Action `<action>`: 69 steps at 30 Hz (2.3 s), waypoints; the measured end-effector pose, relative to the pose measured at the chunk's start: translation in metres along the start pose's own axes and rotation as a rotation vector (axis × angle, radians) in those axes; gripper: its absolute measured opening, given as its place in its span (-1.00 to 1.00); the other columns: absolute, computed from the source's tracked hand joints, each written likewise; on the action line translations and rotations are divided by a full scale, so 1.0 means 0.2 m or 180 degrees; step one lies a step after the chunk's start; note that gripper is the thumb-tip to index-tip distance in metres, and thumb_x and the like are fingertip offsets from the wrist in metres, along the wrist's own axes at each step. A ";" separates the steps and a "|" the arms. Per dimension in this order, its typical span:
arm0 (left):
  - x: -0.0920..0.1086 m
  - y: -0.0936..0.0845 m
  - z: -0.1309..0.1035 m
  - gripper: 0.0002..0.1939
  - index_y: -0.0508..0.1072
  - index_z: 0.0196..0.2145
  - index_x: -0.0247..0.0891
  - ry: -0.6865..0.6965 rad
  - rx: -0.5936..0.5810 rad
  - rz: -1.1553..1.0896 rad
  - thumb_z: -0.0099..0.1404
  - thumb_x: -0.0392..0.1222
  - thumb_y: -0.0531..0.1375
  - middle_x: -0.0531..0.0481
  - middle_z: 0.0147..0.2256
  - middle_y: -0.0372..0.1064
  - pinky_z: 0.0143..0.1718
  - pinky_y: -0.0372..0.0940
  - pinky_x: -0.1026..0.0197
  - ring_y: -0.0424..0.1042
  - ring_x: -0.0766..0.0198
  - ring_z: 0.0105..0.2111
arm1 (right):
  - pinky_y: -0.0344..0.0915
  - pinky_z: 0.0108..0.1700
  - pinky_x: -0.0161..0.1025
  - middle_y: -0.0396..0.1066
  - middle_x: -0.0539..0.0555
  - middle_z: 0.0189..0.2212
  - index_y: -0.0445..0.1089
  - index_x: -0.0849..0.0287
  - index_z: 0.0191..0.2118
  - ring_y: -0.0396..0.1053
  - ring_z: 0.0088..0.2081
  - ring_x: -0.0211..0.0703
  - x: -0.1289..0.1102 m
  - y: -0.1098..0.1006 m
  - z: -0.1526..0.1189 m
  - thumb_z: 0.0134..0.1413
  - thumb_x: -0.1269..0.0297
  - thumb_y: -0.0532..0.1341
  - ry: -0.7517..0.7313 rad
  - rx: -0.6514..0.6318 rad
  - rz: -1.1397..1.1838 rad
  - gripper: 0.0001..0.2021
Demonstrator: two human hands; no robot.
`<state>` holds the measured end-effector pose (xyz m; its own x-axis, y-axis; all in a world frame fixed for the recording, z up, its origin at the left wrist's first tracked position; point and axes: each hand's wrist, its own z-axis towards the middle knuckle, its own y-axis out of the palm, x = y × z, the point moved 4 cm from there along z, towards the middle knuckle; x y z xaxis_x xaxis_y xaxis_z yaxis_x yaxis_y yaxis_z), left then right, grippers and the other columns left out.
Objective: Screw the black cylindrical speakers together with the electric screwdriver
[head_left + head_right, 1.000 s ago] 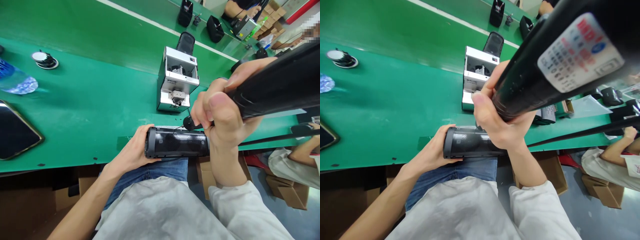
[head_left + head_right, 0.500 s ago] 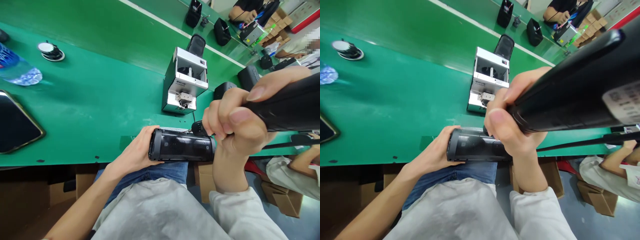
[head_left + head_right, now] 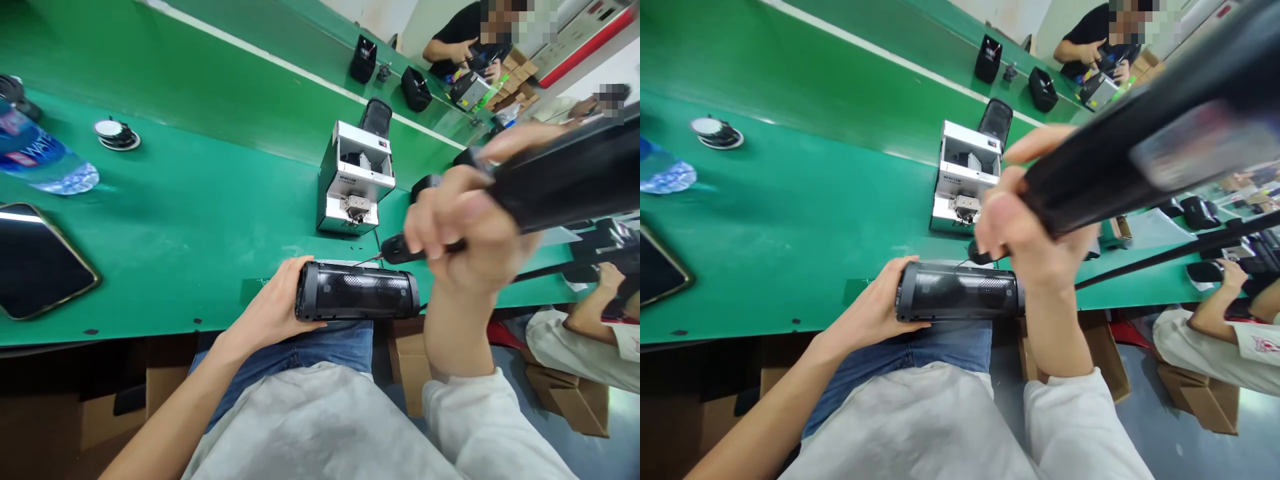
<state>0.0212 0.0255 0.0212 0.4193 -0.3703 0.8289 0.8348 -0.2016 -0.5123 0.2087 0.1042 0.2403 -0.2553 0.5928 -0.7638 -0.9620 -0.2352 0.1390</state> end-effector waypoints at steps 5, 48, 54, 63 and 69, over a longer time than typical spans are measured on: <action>0.00 0.00 0.00 0.18 0.04 0.54 -0.02 0.0069 0.0046 0.0050 0.20 -0.03 0.64 -0.33 0.41 0.30 0.42 0.43 -0.45 0.40 -0.39 0.44 | -0.03 -0.61 -0.19 -0.02 -0.20 -0.58 0.38 -0.09 -0.23 0.00 -0.65 -0.23 0.02 -0.08 0.23 0.15 0.31 0.35 -0.1157 0.1291 -0.0598 -0.84; -0.02 -0.01 -0.02 0.12 0.10 0.54 -0.07 -0.0193 -0.0015 0.0088 0.25 0.09 0.60 -0.35 0.41 0.32 0.43 0.43 -0.44 0.42 -0.41 0.43 | 0.22 -0.70 -0.32 0.22 -0.20 -0.56 0.55 0.02 -0.11 0.17 -0.70 -0.32 0.02 -0.28 -0.07 0.22 0.48 0.51 -0.0283 0.0434 -0.0341 -0.75; -0.02 -0.01 -0.01 0.08 0.10 0.53 -0.03 -0.0242 -0.0082 0.0021 0.28 0.08 0.58 -0.35 0.39 0.33 0.40 0.45 -0.46 0.46 -0.39 0.39 | 0.12 -0.76 -0.36 0.17 -0.21 -0.56 0.49 0.00 -0.15 0.08 -0.72 -0.37 0.07 -0.28 -0.15 0.24 0.40 0.56 -0.0497 0.0525 -0.0517 -0.73; -0.02 -0.01 -0.02 0.09 0.08 0.53 -0.02 -0.0275 -0.0108 0.0032 0.28 0.11 0.58 -0.34 0.39 0.32 0.39 0.45 -0.45 0.45 -0.37 0.39 | 0.14 -0.75 -0.40 0.22 -0.20 -0.57 0.46 -0.01 -0.15 0.09 -0.71 -0.37 0.10 -0.27 -0.13 0.31 0.24 0.57 -0.0393 0.0323 -0.0583 -0.73; -0.02 0.00 -0.01 0.13 0.08 0.54 -0.08 -0.0169 -0.0027 0.0078 0.24 0.07 0.61 -0.36 0.40 0.32 0.41 0.43 -0.44 0.43 -0.38 0.41 | 0.21 -0.72 -0.33 0.27 -0.20 -0.56 0.48 -0.01 -0.15 0.14 -0.71 -0.34 0.10 -0.27 -0.12 0.27 0.21 0.59 -0.0210 0.0162 -0.0404 -0.72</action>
<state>0.0179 0.0258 0.0176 0.4582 -0.3265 0.8267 0.8210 -0.2009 -0.5344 0.2586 0.1115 0.2024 -0.1354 0.6652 -0.7343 -0.9902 -0.1166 0.0770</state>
